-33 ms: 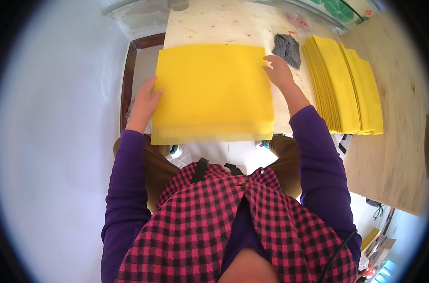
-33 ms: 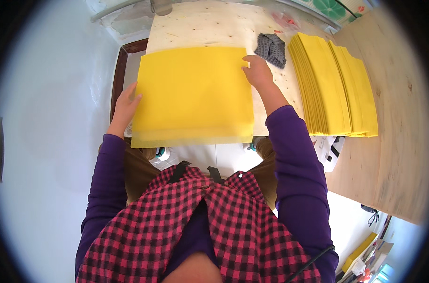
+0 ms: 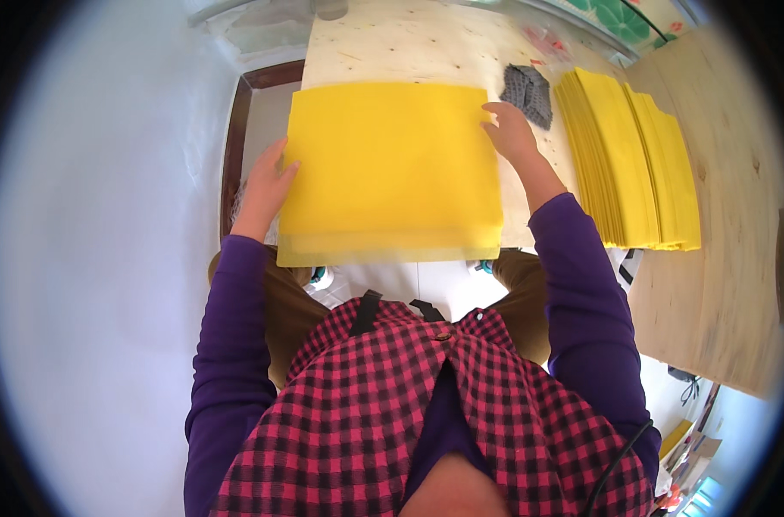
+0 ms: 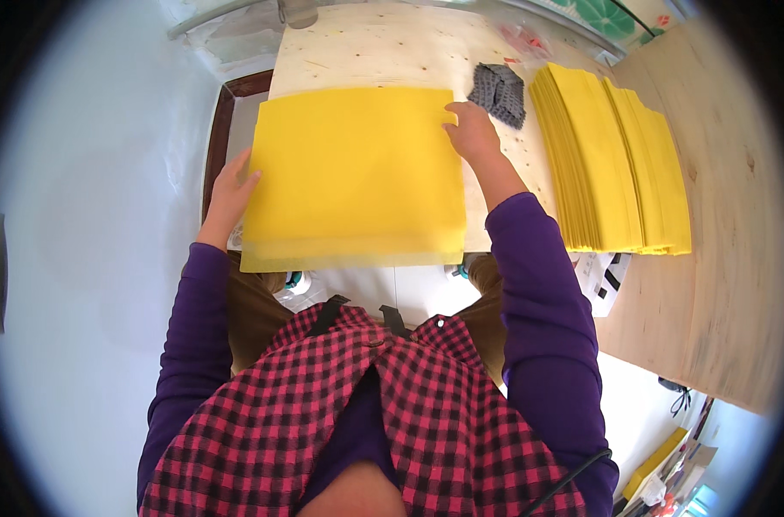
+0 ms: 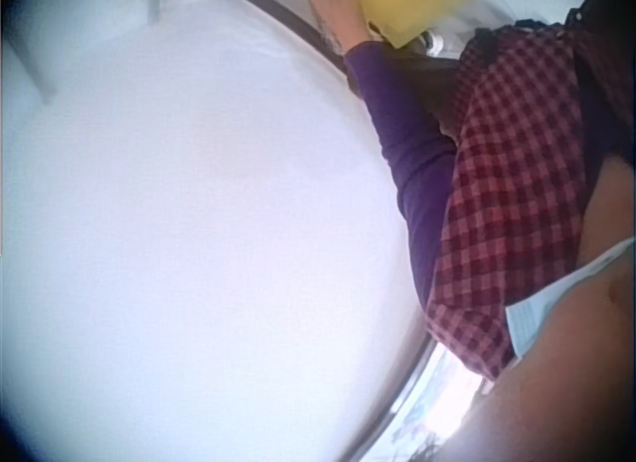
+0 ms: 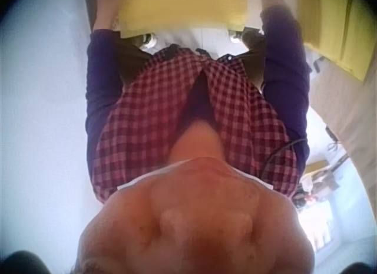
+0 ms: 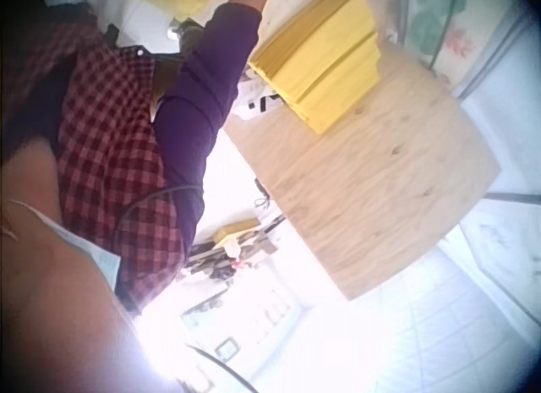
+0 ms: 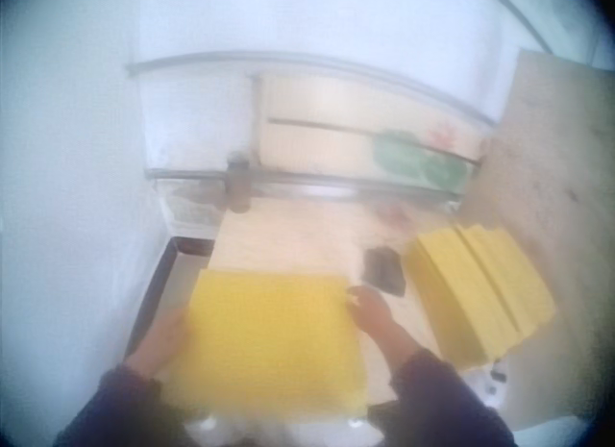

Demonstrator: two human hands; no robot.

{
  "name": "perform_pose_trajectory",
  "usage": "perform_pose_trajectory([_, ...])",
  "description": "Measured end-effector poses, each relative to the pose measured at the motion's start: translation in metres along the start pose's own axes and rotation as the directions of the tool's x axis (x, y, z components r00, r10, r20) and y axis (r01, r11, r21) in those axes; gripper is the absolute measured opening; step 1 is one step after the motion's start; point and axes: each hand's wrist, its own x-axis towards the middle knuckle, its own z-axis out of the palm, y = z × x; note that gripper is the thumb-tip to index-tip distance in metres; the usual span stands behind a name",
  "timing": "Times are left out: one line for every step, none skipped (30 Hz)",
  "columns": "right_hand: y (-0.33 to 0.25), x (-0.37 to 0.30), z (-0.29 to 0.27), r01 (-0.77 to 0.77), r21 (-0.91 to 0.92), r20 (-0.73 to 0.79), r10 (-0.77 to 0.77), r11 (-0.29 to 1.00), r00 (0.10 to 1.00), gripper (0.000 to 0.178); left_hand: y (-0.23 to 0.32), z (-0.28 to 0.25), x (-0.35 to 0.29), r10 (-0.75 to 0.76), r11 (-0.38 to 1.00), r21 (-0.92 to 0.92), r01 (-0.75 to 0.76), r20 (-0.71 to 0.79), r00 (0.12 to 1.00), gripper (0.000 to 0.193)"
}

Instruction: The person folds multiple yellow fabric sheets on a wooden table. They smooth each sheet, fold it in half, then fold again, and stack the finished pieces to the right. The process is repeated for several sheets.

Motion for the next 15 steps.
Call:
perform_pose_trajectory([0.0, 0.006, 0.003, 0.029, -0.06, 0.0, -0.029, 0.998, 1.0, 0.031, -0.005, 0.0, 0.005, 0.026, 1.0, 0.007, -0.025, -0.027, 0.999, 0.052])
perform_pose_trajectory([0.001, 0.011, 0.006, 0.053, -0.059, 0.004, -0.052, 0.997, 0.999, 0.028, -0.009, 0.002, 0.009, -0.025, 1.0, 0.009, 0.026, -0.043, 0.999, 0.053])
perform_pose_trajectory([0.003, 0.014, 0.008, 0.052, -0.066, 0.023, -0.05, 0.996, 0.998, 0.025, -0.013, 0.006, 0.013, -0.05, 0.999, 0.004, 0.051, -0.072, 0.996, 0.053])
perform_pose_trajectory([0.003, 0.017, 0.01, 0.051, -0.074, 0.042, -0.048, 0.996, 0.998, 0.023, -0.018, 0.006, 0.017, -0.124, 0.992, 0.005, 0.125, -0.074, 0.989, 0.054])
perform_pose_trajectory([0.004, 0.019, 0.011, 0.025, -0.053, 0.059, -0.022, 0.998, 0.998, 0.02, -0.022, 0.006, 0.019, -0.131, 0.991, -0.015, 0.131, -0.093, 0.987, 0.053])
perform_pose_trajectory([0.005, 0.021, 0.01, -0.006, -0.031, 0.077, 0.008, 0.999, 0.997, 0.018, -0.024, 0.008, 0.023, -0.185, 0.983, -0.027, 0.184, -0.082, 0.979, 0.052])
perform_pose_trajectory([0.006, 0.023, 0.01, -0.036, -0.008, 0.094, 0.037, 0.999, 0.995, 0.016, -0.026, 0.009, 0.025, -0.242, 0.97, -0.038, 0.24, -0.067, 0.968, 0.051])
perform_pose_trajectory([0.006, 0.025, 0.008, -0.03, -0.005, 0.104, 0.031, 1.0, 0.994, 0.014, -0.027, 0.009, 0.027, -0.26, 0.965, -0.061, 0.257, -0.059, 0.964, 0.047])
perform_pose_trajectory([0.006, 0.026, 0.006, -0.012, 0.012, 0.1, 0.01, 1.0, 0.995, 0.015, -0.027, 0.009, 0.029, -0.282, 0.957, -0.081, 0.278, -0.045, 0.958, 0.043])
perform_pose_trajectory([0.006, 0.027, 0.003, -0.003, 0.027, 0.095, 0.001, 1.0, 0.995, 0.015, -0.026, 0.009, 0.031, -0.302, 0.949, -0.104, 0.297, -0.035, 0.953, 0.039])
perform_pose_trajectory([0.004, 0.027, 0.002, -0.039, 0.026, 0.103, 0.036, 0.999, 0.994, 0.015, -0.025, 0.009, 0.033, -0.327, 0.938, -0.132, 0.32, -0.037, 0.944, 0.036])
perform_pose_trajectory([0.003, 0.026, -0.001, -0.101, 0.117, 0.124, 0.087, 0.988, 0.988, 0.015, -0.024, 0.01, 0.034, -0.352, 0.926, -0.159, 0.341, -0.04, 0.935, 0.032])
perform_pose_trajectory([0.001, 0.025, -0.003, -0.116, 0.122, 0.129, 0.1, 0.986, 0.987, 0.015, -0.024, 0.01, 0.034, -0.359, 0.919, -0.197, 0.343, -0.05, 0.932, 0.029])
perform_pose_trajectory([-0.001, 0.026, -0.005, -0.134, 0.129, 0.136, 0.116, 0.983, 0.984, 0.015, -0.024, 0.009, 0.036, -0.38, 0.908, -0.211, 0.361, -0.057, 0.923, 0.029])
perform_pose_trajectory([-0.003, 0.025, -0.008, -0.151, 0.135, 0.142, 0.132, 0.979, 0.981, 0.014, -0.023, 0.008, 0.038, -0.385, 0.903, -0.233, 0.36, -0.069, 0.92, 0.028])
